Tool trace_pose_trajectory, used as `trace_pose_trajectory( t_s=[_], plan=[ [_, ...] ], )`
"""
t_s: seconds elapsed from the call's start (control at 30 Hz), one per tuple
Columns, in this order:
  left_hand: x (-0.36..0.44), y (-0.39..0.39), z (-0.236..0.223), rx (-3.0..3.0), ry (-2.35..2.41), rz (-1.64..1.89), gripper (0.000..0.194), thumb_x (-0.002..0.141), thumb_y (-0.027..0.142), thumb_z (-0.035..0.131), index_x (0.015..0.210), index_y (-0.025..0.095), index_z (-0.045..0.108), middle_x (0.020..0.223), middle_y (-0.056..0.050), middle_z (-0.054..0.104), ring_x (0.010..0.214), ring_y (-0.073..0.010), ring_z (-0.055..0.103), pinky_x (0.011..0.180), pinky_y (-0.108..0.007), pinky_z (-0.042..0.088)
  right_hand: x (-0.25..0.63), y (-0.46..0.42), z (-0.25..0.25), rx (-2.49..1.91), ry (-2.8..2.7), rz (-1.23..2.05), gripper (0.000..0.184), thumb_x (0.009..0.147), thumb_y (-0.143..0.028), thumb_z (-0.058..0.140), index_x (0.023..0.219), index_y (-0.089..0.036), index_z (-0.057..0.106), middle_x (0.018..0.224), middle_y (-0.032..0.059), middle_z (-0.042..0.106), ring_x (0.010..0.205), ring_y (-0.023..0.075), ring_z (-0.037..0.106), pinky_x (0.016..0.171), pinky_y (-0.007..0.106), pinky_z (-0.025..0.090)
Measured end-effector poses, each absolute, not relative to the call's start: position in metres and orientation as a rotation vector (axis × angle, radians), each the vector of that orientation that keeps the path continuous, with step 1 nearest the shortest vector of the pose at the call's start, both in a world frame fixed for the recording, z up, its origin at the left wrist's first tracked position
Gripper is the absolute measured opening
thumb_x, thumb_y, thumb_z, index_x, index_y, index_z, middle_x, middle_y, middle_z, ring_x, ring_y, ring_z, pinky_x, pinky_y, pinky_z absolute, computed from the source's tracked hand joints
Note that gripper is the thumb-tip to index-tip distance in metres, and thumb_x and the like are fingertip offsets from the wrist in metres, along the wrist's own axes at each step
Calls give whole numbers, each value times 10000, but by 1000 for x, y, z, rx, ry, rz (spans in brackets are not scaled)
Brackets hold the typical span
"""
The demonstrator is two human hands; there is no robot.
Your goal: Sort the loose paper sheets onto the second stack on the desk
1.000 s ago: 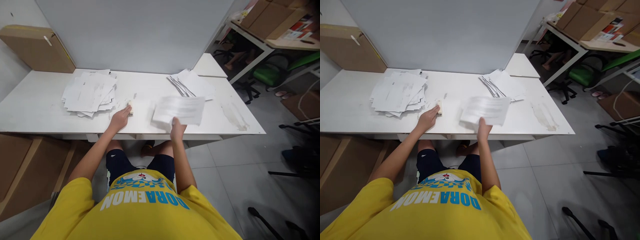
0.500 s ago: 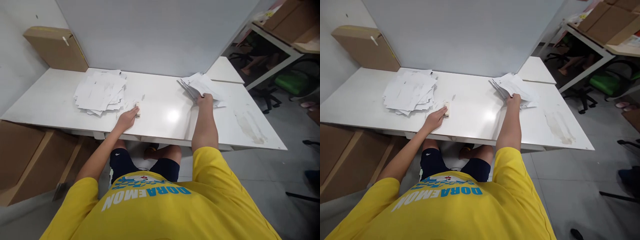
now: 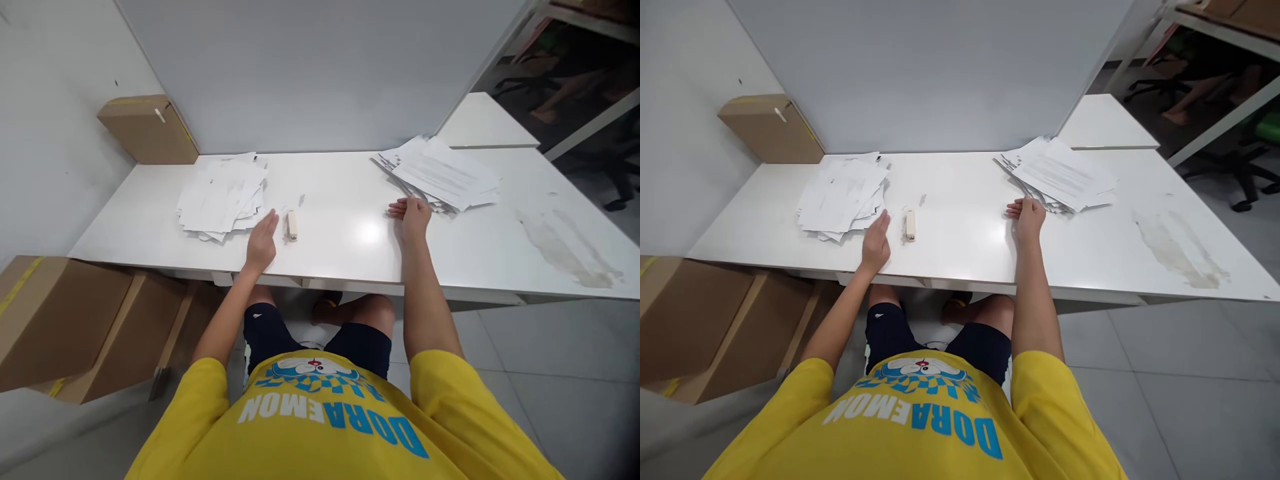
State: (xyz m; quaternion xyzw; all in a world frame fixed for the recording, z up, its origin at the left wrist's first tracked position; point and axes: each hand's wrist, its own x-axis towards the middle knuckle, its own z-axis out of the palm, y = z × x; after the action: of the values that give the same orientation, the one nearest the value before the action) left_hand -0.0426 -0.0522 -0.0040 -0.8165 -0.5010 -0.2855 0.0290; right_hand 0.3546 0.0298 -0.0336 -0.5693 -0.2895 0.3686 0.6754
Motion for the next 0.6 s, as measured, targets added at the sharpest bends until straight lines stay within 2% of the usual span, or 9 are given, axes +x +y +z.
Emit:
trace_pose_trajectory(
  t_s=[0.1, 0.2, 0.23, 0.3, 0.33, 0.4, 0.5, 0.6],
  plan=[
    [-80, -46, 6, -2181, -1798, -905, 611, 1006, 344, 352, 1577, 217, 176, 1614, -130, 294, 1526, -298, 179, 1228, -581, 221, 347, 2, -33, -1334, -767, 825, 269, 933, -301, 561, 727, -143, 628, 612, 24, 661, 490, 79, 590, 514, 183, 494],
    [-130, -39, 11, -2069, -2038, -910, 980, 916, 596, 530, 1579, 144, -33, 1633, -245, 130, 1505, -411, 175, 1193, -653, 207, 342, -17, -31, -1340, -796, 800, 235, 929, -237, 529, 744, -145, 641, 634, 21, 671, 517, 81, 605, 549, 193, 501],
    [-145, -37, 11, -2103, -2072, -892, 1050, 889, 646, 547, 1574, 124, -53, 1621, -274, 143, 1490, -444, 194, 1182, -679, 190, 340, -21, -31, -1339, -793, 793, 231, 927, -224, 516, 749, -148, 641, 638, 17, 671, 521, 80, 604, 556, 194, 500],
    [-167, -37, 8, -2212, -2061, -829, 1132, 831, 723, 564, 1581, 126, -38, 1608, -263, 214, 1463, -472, 251, 1169, -687, 234, 337, -23, -30, -1350, -789, 781, 215, 914, -215, 508, 757, -152, 641, 644, 9, 670, 531, 79, 600, 570, 196, 496],
    [-174, -38, 6, -2245, -2024, -813, 1113, 827, 744, 542, 1587, 128, 11, 1594, -247, 275, 1447, -476, 287, 1162, -678, 271, 337, -23, -30, -1362, -794, 771, 204, 906, -222, 513, 763, -154, 642, 649, 5, 669, 539, 78, 599, 580, 197, 495],
    [-181, -43, 5, -2281, -1928, -820, 944, 878, 736, 444, 1564, 127, 220, 1523, -194, 436, 1399, -458, 389, 1134, -644, 348, 335, -22, -29, -1391, -811, 734, 197, 895, -248, 515, 779, -159, 648, 667, 0, 669, 562, 80, 605, 602, 202, 494],
    [-180, -52, 10, -2267, -1860, -822, 658, 984, 612, 293, 1327, 129, 579, 1319, -134, 643, 1275, -387, 555, 1095, -597, 405, 321, -31, -27, -1417, -845, 657, 224, 897, -313, 492, 833, -172, 654, 720, 1, 679, 599, 93, 611, 615, 218, 488],
    [-173, -62, 15, -2200, -1900, -790, 549, 1014, 514, 263, 1153, 190, 683, 1185, -128, 710, 1172, -338, 633, 1067, -565, 435, 282, -59, -24, -1394, -1043, 764, 259, 881, -396, 522, 854, -185, 669, 766, 7, 702, 633, 109, 608, 678, 256, 507]
  ],
)
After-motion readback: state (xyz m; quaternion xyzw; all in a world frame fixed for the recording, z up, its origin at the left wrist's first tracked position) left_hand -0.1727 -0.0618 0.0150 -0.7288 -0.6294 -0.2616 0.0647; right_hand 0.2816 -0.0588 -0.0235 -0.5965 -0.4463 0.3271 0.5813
